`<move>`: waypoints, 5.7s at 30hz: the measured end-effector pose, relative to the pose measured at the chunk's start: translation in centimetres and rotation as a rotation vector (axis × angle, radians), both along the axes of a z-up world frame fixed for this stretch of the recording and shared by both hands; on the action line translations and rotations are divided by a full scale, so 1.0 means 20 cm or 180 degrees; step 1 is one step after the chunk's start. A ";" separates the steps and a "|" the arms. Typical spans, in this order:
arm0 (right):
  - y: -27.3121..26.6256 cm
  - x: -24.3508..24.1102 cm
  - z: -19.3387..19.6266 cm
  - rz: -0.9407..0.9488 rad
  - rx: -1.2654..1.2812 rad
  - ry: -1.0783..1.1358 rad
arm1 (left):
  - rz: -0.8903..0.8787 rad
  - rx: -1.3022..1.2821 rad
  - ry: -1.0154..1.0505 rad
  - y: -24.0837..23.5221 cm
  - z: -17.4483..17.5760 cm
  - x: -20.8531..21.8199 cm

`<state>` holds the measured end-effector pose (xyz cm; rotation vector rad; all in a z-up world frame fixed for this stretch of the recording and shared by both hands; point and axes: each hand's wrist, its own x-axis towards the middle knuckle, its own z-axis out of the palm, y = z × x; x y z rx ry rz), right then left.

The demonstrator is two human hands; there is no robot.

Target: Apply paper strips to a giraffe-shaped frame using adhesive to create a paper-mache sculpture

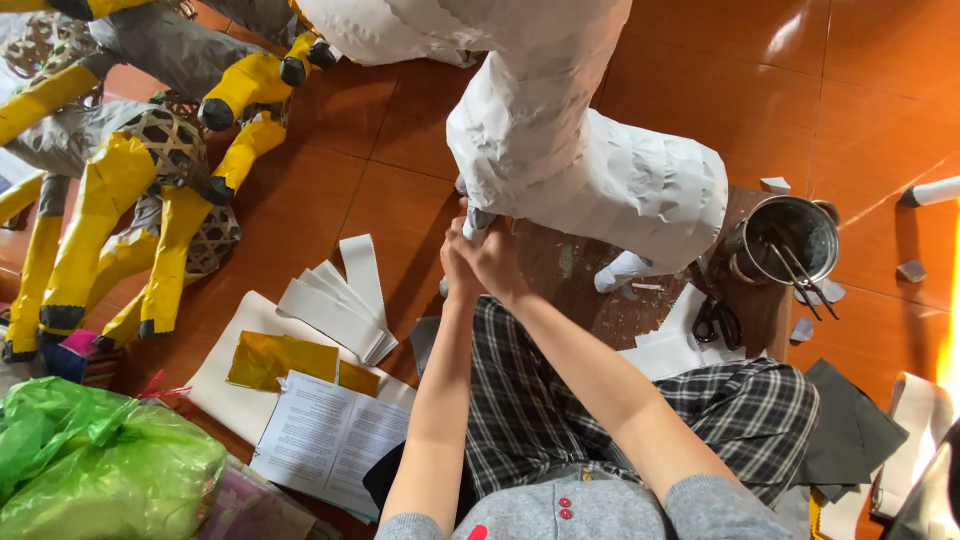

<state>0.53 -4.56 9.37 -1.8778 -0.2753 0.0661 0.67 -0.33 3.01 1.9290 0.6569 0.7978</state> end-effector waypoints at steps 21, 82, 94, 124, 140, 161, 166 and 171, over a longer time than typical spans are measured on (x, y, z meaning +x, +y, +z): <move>-0.87 -0.17 -0.61 0.0630 -0.0668 0.1790 | -0.0997 0.0442 0.0187 0.26 -0.52 -0.41; -1.26 -0.26 -0.21 0.0043 0.2516 0.1299 | -0.0436 0.1556 0.0765 0.00 0.79 -0.19; -1.27 0.15 -0.46 -0.0827 0.2708 0.2819 | 0.0347 0.2090 0.0427 0.29 0.29 -0.89; -1.96 -0.19 -1.08 0.0093 0.1187 0.2637 | 0.2702 -0.1900 0.3694 0.36 -0.83 -2.17; -1.95 -0.18 -1.08 0.0016 0.1037 0.2765 | 0.2865 -0.0911 0.2966 0.31 -0.64 -2.16; -1.80 -0.28 -0.98 0.0112 -0.0215 0.1938 | 0.2894 0.0714 0.3278 0.37 -0.52 -2.07; -1.72 -0.30 -0.78 0.0212 -0.0586 0.2244 | 0.2165 0.0208 0.2616 0.36 0.26 -1.92; -1.62 -0.34 -0.66 0.0310 -0.0388 0.2344 | 0.1707 -0.0980 0.1219 0.22 0.66 -1.74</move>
